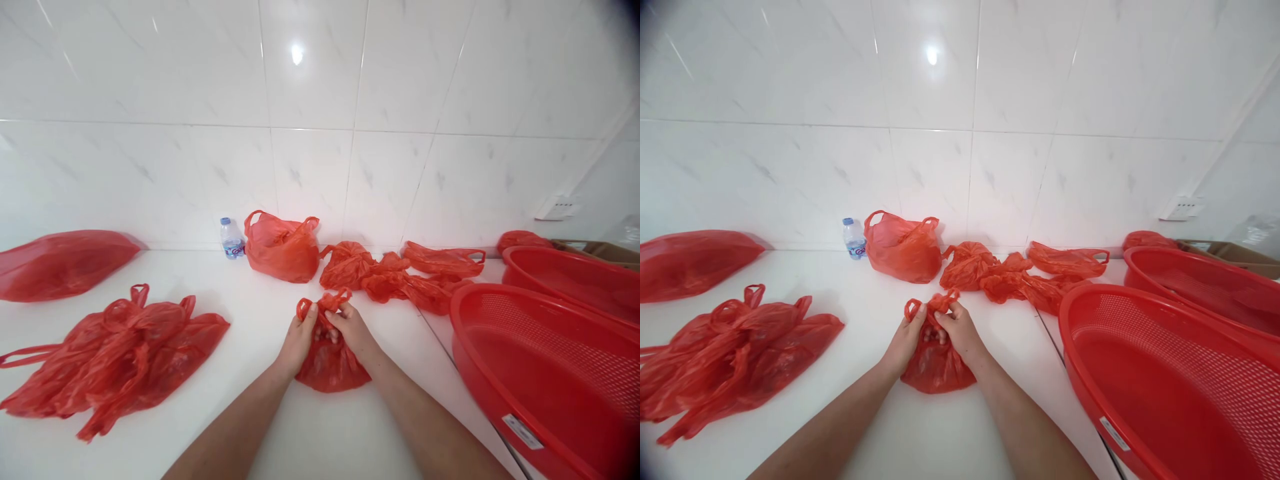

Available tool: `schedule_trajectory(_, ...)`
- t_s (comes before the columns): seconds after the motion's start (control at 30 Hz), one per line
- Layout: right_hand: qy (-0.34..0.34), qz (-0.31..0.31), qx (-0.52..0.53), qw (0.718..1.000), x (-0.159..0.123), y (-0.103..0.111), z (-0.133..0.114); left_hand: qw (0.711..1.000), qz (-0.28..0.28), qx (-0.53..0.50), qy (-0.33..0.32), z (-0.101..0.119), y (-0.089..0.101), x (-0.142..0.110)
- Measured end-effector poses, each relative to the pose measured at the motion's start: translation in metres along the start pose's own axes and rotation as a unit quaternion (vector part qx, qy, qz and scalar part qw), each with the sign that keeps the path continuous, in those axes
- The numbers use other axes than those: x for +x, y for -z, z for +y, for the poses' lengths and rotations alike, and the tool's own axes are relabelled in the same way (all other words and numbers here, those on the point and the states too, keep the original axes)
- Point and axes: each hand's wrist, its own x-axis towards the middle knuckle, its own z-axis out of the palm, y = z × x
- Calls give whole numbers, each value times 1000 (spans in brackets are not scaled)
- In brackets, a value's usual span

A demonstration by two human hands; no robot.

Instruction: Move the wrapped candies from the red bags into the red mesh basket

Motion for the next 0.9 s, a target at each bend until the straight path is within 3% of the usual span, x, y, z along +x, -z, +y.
schedule_trajectory(0.13,-28,-65,92,993,-5,5,-4,999,37,1,31,-3,7,6)
schedule_trajectory(0.27,-24,-51,27,998,-4,11,-2,999,36,-10,18,-5,8,8)
schedule_trajectory(0.43,2,38,-115,993,-1,8,7,996,80,36,-29,-5,3,2)
schedule_trajectory(0.53,34,105,-211,971,0,7,11,985,64,137,-83,-5,-3,-4)
schedule_trajectory(0.6,49,120,-222,966,1,9,11,973,39,200,-111,-6,-7,-7)
schedule_trajectory(0.7,29,108,-162,980,2,14,10,960,31,248,-129,-11,-7,-8)
schedule_trajectory(0.8,-23,54,-31,998,4,21,8,942,58,293,-155,-16,-2,-6)
schedule_trajectory(0.9,-28,14,100,995,6,32,6,900,64,351,-252,-18,5,-5)
